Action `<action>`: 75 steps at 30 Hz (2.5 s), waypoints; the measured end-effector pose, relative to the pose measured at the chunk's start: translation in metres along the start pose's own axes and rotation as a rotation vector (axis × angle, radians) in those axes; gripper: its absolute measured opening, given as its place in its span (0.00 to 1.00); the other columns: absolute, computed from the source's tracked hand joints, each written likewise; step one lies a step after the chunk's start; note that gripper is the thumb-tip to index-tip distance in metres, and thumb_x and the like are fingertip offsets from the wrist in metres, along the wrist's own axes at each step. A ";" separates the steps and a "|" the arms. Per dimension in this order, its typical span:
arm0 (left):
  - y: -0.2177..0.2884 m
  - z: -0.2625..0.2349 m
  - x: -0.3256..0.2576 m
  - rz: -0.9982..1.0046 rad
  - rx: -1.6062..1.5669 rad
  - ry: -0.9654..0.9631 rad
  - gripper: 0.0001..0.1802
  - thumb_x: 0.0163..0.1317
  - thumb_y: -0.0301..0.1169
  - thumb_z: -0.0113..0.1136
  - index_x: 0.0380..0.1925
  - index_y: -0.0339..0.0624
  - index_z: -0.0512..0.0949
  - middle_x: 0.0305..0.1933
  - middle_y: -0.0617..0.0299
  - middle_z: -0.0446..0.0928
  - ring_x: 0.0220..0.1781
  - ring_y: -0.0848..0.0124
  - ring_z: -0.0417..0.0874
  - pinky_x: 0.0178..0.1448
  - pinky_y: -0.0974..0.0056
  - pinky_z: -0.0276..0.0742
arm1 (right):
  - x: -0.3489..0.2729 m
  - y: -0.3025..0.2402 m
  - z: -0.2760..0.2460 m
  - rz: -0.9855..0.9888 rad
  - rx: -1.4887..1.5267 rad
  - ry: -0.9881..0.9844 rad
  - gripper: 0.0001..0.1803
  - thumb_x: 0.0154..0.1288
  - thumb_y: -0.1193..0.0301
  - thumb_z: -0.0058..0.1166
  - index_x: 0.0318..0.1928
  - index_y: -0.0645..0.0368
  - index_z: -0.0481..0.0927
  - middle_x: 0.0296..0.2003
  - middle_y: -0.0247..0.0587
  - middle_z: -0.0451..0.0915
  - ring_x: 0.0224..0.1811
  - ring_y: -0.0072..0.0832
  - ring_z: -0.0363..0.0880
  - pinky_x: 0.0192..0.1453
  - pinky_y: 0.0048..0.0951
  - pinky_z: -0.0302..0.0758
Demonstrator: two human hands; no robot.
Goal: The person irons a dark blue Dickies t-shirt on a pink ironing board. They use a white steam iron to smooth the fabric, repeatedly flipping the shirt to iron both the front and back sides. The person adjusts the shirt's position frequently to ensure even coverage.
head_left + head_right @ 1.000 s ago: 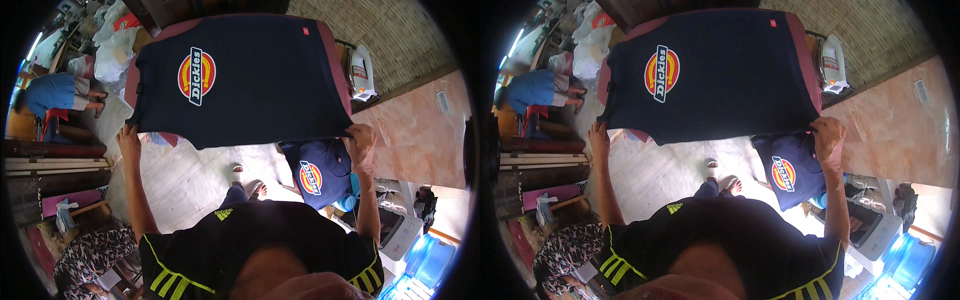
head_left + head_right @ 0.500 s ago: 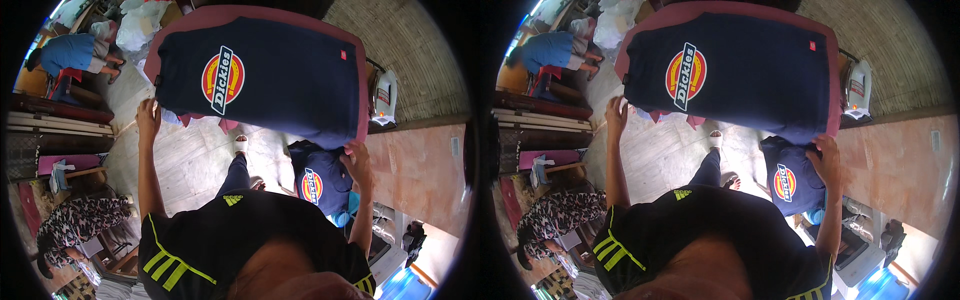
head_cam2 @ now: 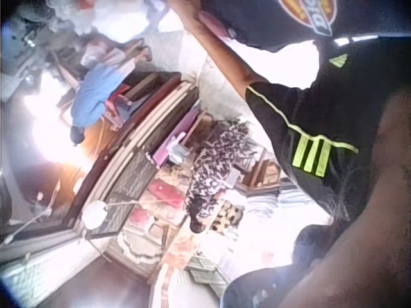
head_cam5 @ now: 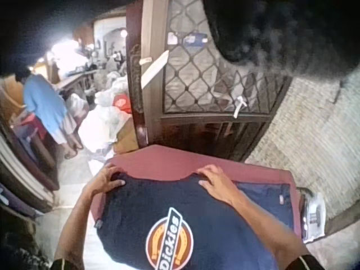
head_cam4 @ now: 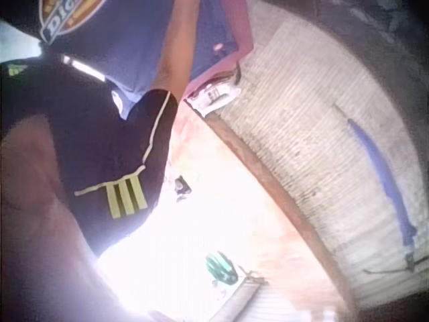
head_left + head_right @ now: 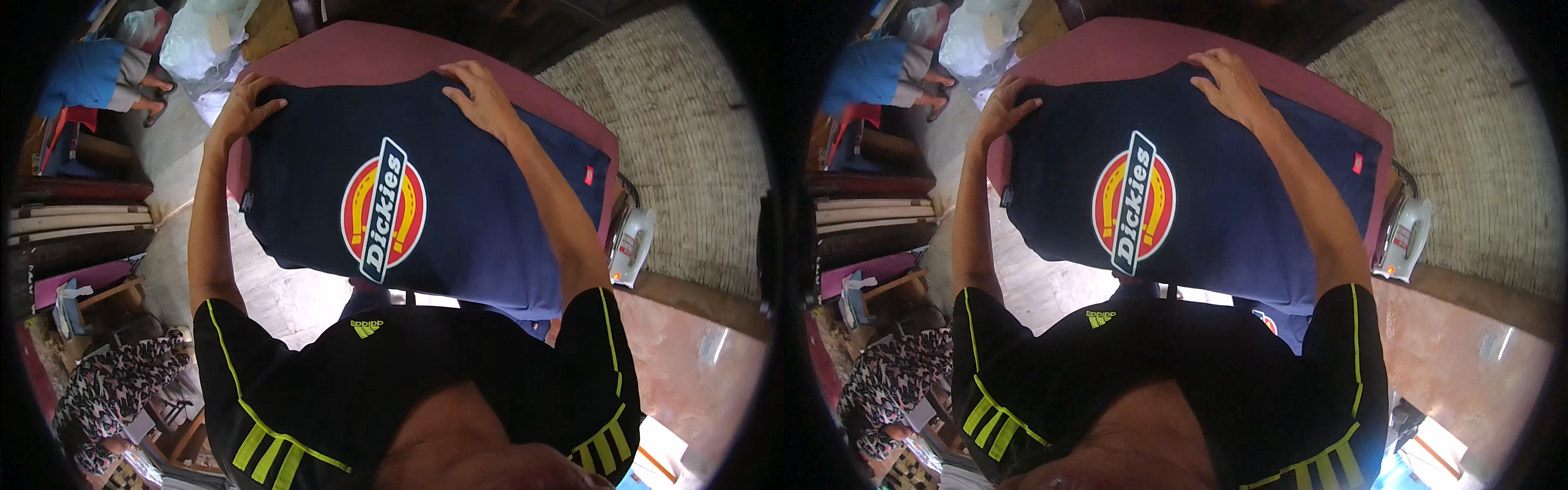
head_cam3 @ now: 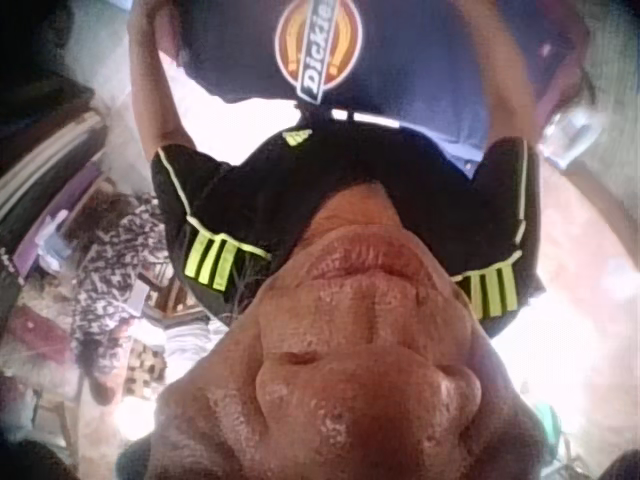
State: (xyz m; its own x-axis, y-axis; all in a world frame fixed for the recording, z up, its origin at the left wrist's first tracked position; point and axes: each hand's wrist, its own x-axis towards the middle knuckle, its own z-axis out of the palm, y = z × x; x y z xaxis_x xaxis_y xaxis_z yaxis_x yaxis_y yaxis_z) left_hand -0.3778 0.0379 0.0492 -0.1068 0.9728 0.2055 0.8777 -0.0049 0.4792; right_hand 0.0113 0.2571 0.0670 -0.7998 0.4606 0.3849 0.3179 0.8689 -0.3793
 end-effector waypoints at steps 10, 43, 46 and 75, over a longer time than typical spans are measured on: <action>-0.008 -0.028 0.024 -0.181 -0.823 -0.283 0.06 0.62 0.22 0.68 0.39 0.40 0.84 0.38 0.71 0.82 0.43 0.80 0.79 0.51 0.71 0.75 | 0.086 0.034 -0.001 -0.052 0.229 -0.732 0.16 0.63 0.63 0.63 0.47 0.57 0.80 0.39 0.42 0.74 0.42 0.36 0.74 0.44 0.40 0.72; -0.005 -0.026 0.064 0.064 -0.611 -0.423 0.12 0.54 0.31 0.75 0.26 0.39 0.80 0.24 0.66 0.75 0.28 0.73 0.75 0.33 0.65 0.68 | 0.092 0.038 -0.007 0.086 0.259 -0.673 0.12 0.59 0.66 0.68 0.37 0.59 0.81 0.30 0.42 0.79 0.33 0.33 0.79 0.37 0.34 0.75; -0.013 -0.030 0.056 0.142 -0.582 -0.240 0.12 0.53 0.32 0.77 0.26 0.40 0.81 0.26 0.65 0.79 0.30 0.71 0.77 0.35 0.63 0.68 | 0.095 0.042 0.000 0.148 0.291 -0.714 0.12 0.58 0.66 0.68 0.37 0.61 0.82 0.26 0.37 0.77 0.29 0.25 0.76 0.34 0.30 0.73; 0.015 0.039 -0.014 -0.425 0.373 0.395 0.07 0.61 0.27 0.57 0.38 0.39 0.74 0.39 0.52 0.76 0.41 0.51 0.82 0.43 0.50 0.79 | 0.070 -0.043 0.031 -0.201 0.010 -0.032 0.14 0.58 0.78 0.59 0.46 0.61 0.77 0.45 0.48 0.77 0.49 0.42 0.77 0.54 0.42 0.74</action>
State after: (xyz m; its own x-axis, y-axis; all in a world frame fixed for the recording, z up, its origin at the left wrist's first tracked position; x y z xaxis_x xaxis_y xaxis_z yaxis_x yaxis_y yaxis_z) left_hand -0.3452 0.0328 0.0204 -0.5773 0.7150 0.3943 0.8165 0.5073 0.2756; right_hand -0.0742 0.2457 0.0838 -0.8623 0.2721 0.4272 0.1456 0.9410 -0.3055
